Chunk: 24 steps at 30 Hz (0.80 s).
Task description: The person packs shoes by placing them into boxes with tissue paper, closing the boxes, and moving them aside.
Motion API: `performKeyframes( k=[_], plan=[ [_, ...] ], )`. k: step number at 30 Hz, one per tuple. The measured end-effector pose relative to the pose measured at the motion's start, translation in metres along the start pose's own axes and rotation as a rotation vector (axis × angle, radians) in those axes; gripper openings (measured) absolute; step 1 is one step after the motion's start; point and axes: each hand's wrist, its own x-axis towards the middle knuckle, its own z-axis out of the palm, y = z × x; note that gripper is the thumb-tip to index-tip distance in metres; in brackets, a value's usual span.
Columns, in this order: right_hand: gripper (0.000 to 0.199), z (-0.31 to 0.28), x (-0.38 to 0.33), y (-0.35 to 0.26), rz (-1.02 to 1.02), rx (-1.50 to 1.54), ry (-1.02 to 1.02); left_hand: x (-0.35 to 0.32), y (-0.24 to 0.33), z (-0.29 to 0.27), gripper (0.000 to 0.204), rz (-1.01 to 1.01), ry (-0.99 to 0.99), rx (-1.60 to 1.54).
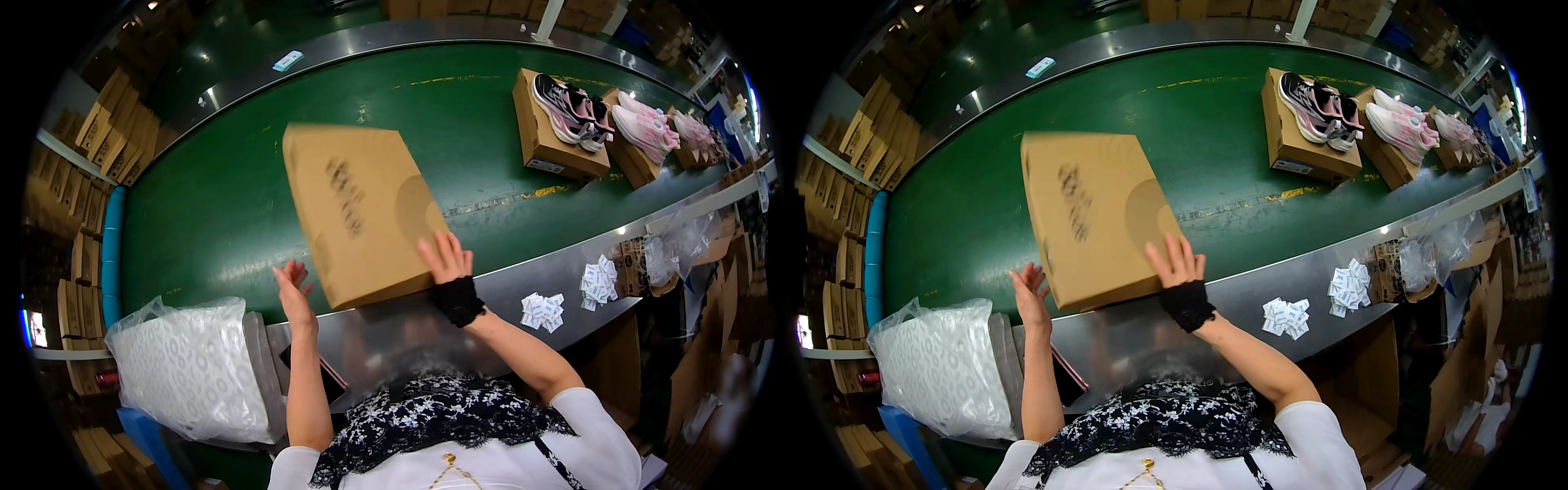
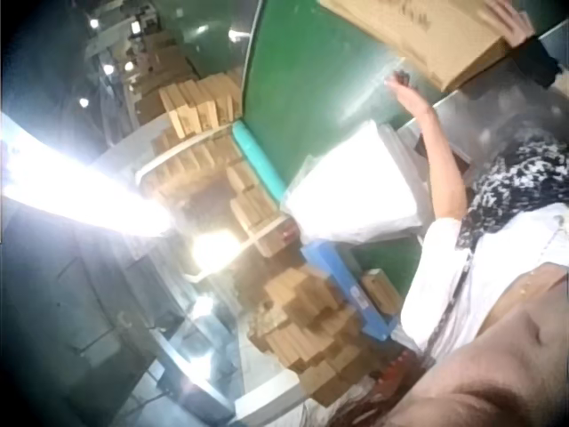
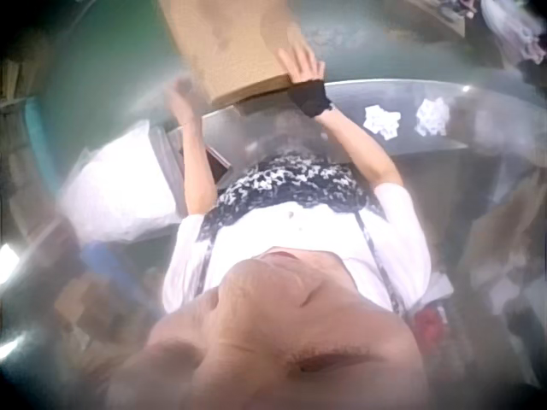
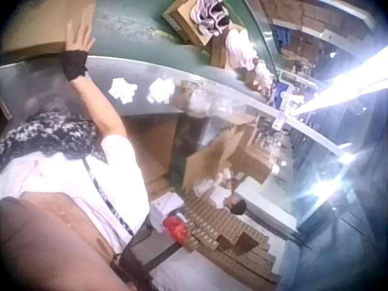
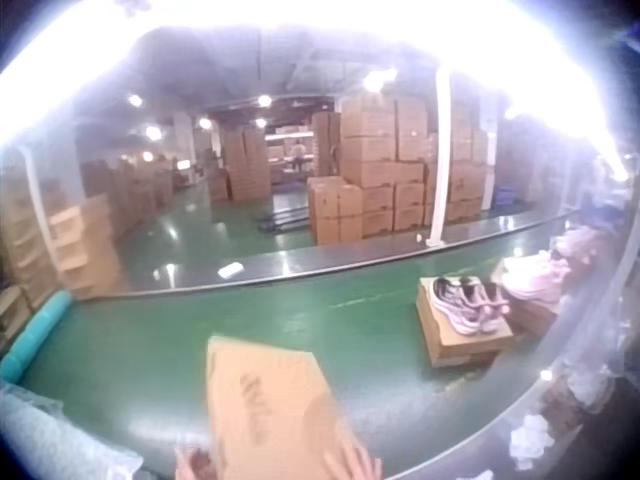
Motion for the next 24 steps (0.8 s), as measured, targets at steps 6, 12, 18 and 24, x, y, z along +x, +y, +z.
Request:
performKeyframes(
  k=[6,12,18,24],
  plan=[
    [0.054,0.018,-0.008,-0.015,-0.166,-0.15,-0.059,0.005,-0.063,-0.019,0.058,0.093,-0.289,0.527],
    [0.059,-0.034,0.045,-0.02,-0.15,-0.212,-0.199,0.005,0.011,0.006,0.07,-0.449,-0.495,-0.14],
    [0.06,-0.107,0.09,-0.027,-0.162,0.042,0.125,-0.027,0.069,0.007,0.061,-0.557,-0.596,-0.477],
    [0.054,-0.098,0.039,0.007,0.009,0.323,0.198,-0.069,0.096,-0.041,0.059,-0.445,-0.47,-0.559]
  ],
)
